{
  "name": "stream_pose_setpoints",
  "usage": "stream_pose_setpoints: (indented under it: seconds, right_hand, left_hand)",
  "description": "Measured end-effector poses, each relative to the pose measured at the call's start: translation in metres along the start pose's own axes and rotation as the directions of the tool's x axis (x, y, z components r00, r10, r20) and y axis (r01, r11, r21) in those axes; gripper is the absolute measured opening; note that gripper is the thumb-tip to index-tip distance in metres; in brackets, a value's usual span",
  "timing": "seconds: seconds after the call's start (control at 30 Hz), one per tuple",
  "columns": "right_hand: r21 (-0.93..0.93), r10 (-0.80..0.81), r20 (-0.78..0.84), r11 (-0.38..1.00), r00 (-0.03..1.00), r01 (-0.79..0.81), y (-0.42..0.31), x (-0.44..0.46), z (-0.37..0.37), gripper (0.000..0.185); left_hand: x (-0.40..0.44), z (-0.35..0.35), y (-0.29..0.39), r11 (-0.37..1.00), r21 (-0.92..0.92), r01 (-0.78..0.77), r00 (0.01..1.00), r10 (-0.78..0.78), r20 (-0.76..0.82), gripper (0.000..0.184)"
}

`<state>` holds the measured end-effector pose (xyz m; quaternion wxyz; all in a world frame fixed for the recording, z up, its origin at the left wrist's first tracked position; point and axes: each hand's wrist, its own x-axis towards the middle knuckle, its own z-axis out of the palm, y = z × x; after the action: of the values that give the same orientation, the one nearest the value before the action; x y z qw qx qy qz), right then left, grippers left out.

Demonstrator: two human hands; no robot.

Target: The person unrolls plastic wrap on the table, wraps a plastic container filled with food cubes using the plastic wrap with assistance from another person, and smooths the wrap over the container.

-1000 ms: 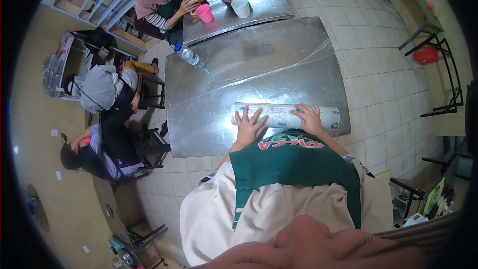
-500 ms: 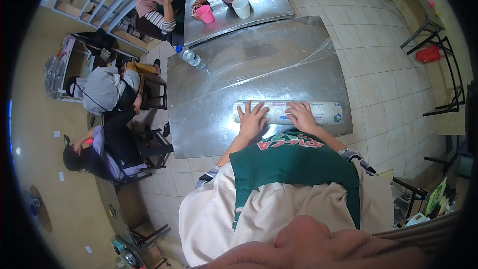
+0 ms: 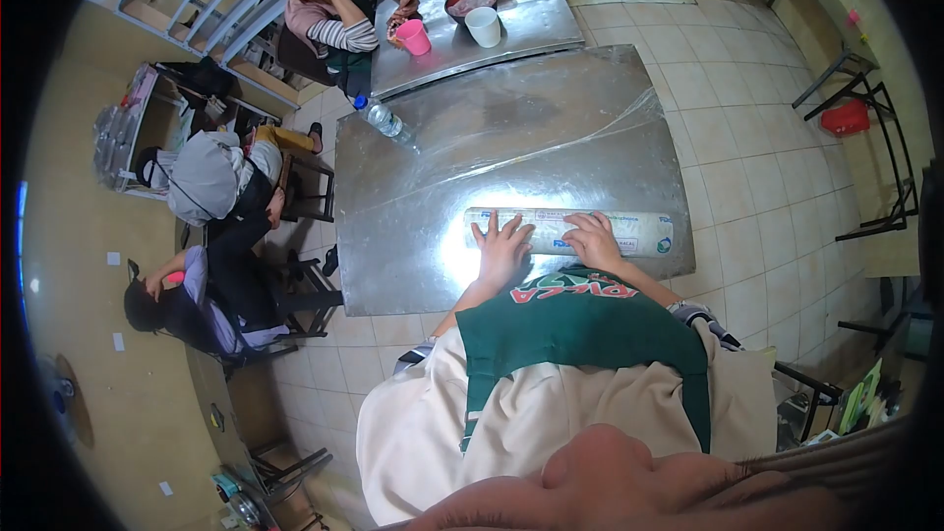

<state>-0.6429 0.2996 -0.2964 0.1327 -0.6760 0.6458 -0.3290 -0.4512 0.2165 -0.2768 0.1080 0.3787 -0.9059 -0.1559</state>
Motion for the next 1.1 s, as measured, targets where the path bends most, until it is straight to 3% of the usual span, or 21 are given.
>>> stream_pose_setpoints:
  seconds: [0.37, 0.43, 0.47, 0.5, 0.53, 0.6, 0.67, 0.7, 0.73, 0.77, 0.8, 0.87, 1.1]
  right_hand:
    - [-0.013, -0.007, 0.013, 1.0, 1.0, 0.007, 0.004, -0.001, 0.003, 0.014]
    - [-0.003, -0.049, -0.015, 0.999, 0.999, 0.049, 0.011, -0.002, 0.008, 0.015]
    - [-0.011, -0.075, -0.027, 0.997, 0.997, 0.075, 0.015, -0.003, 0.011, 0.014]
    - [0.085, -0.06, -0.014, 0.995, 0.998, 0.061, 0.019, -0.004, 0.014, 0.014]
    - [0.004, -0.111, -0.083, 0.994, 0.99, 0.112, 0.022, -0.004, 0.018, 0.012]
    - [-0.057, -0.171, -0.067, 0.984, 0.983, 0.167, 0.027, -0.003, 0.022, 0.016]
    - [-0.092, -0.141, 0.019, 0.986, 0.99, 0.142, 0.025, 0.0, 0.019, 0.02]
    - [-0.13, -0.092, 0.066, 0.986, 0.994, 0.1, 0.029, 0.001, 0.026, 0.022]
    - [-0.062, -0.138, 0.021, 0.988, 0.99, 0.139, 0.029, 0.001, 0.022, 0.022]
    - [-0.153, -0.156, 0.033, 0.975, 0.987, 0.16, 0.022, 0.001, 0.017, 0.022]
    - [-0.117, -0.112, 0.045, 0.986, 0.993, 0.117, 0.015, 0.002, 0.01, 0.021]
    - [-0.11, -0.095, 0.048, 0.989, 0.994, 0.1, 0.009, 0.003, 0.003, 0.021]
    - [-0.037, -0.094, 0.094, 0.995, 0.991, 0.098, 0.009, 0.002, 0.002, 0.02]
  left_hand:
    - [-0.001, 0.001, 0.002, 1.0, 0.013, -0.003, 1.0, 0.004, -0.022, 0.028]
    - [0.005, -0.007, 0.003, 0.998, -0.06, 0.032, 0.999, -0.031, 0.012, 0.029]
    - [0.01, -0.016, 0.005, 0.975, -0.194, 0.109, 0.993, -0.097, 0.066, 0.031]
    - [0.02, -0.022, -0.004, 0.873, -0.474, 0.117, 0.992, -0.079, 0.098, 0.035]
    - [0.031, -0.051, 0.008, 0.725, -0.677, 0.126, 0.991, -0.119, 0.057, 0.04]
    - [0.042, -0.123, 0.034, 0.488, -0.872, 0.027, 0.999, -0.045, 0.006, 0.055]
    - [0.026, -0.197, 0.065, 0.218, -0.944, -0.247, 0.963, 0.158, -0.216, 0.052]
    - [0.01, -0.226, 0.089, 0.094, -0.909, -0.406, 0.906, 0.173, -0.386, 0.049]
    - [-0.007, -0.246, 0.099, 0.276, -0.838, -0.471, 0.881, 0.199, -0.429, 0.048]
    - [-0.018, -0.266, 0.096, 0.096, -0.879, -0.467, 0.83, 0.389, -0.399, 0.033]
    - [-0.021, -0.276, 0.09, -0.068, -0.905, -0.42, 0.735, 0.56, -0.383, 0.021]
    - [-0.011, -0.271, 0.094, -0.083, -0.887, -0.454, 0.7, 0.583, -0.413, 0.021]
    - [0.004, -0.267, 0.099, 0.054, -0.805, -0.591, 0.655, 0.615, -0.44, 0.028]
